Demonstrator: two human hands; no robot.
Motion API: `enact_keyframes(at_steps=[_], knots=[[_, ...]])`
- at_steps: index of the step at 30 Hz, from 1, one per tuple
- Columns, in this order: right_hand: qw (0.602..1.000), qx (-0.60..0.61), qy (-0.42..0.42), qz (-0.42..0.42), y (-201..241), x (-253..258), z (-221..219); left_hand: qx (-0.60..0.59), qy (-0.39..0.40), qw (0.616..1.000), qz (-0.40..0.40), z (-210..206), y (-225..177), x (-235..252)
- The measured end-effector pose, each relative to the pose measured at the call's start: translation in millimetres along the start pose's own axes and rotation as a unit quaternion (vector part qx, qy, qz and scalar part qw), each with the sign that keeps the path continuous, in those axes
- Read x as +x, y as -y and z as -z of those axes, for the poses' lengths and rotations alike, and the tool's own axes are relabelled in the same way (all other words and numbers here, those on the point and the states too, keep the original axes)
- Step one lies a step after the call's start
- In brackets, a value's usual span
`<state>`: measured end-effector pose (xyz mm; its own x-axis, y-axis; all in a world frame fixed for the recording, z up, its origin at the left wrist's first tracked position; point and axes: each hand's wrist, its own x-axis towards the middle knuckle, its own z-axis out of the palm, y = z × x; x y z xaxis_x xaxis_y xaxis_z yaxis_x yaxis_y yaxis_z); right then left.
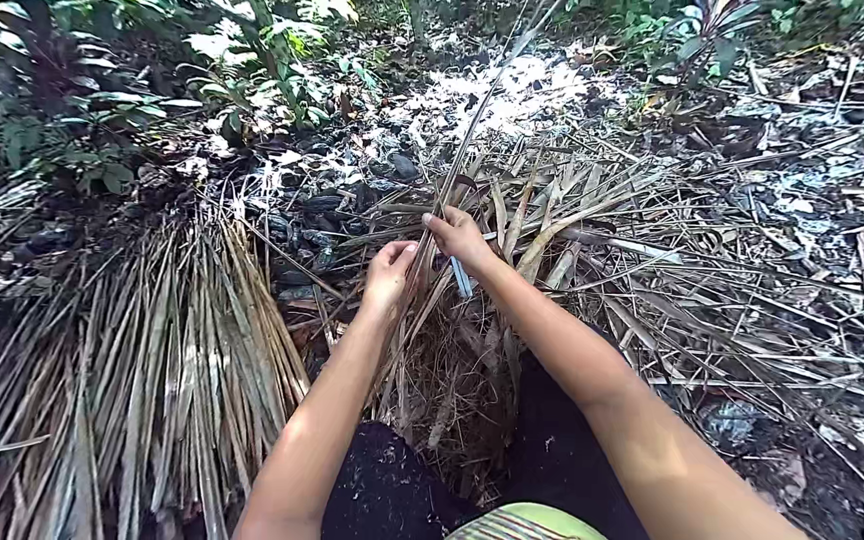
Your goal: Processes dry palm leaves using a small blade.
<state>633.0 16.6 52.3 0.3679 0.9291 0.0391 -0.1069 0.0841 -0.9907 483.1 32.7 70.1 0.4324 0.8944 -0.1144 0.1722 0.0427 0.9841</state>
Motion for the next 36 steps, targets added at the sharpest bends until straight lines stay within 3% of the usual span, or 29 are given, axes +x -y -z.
enact_keyframes(at_steps=[4,8,13,21,25,31,33,36], knots=[[0.998,-0.04,0.04,-0.007,0.1,-2.2,9.3,-0.016,0.001,1.0,0.004,-15.0,-5.7,16.0],[0.999,-0.027,0.022,-0.007,10.6,-6.3,15.7,-0.035,-0.004,0.999,0.001,-37.0,-7.6,24.8],[0.999,-0.04,-0.024,0.01,13.0,-0.1,23.6,-0.127,-0.082,0.988,-0.011,-64.5,-11.5,23.8],[0.994,-0.097,-0.05,-0.02,9.1,3.6,36.4,-0.291,-0.176,0.94,-0.041,-61.6,-22.5,19.0],[0.986,-0.107,-0.128,-0.031,16.6,10.4,78.4,-0.331,-0.273,0.896,-0.113,-1.2,-25.7,31.5],[0.964,-0.034,-0.265,-0.012,33.4,5.9,153.2,-0.352,-0.446,0.79,-0.231,188.9,3.8,20.2],[0.967,-0.026,-0.254,-0.028,38.6,1.0,146.6,-0.346,-0.498,0.755,-0.25,228.2,6.3,4.7],[0.969,-0.035,-0.243,-0.03,29.4,6.3,131.2,-0.346,-0.553,0.709,-0.269,254.3,9.3,-3.6]])
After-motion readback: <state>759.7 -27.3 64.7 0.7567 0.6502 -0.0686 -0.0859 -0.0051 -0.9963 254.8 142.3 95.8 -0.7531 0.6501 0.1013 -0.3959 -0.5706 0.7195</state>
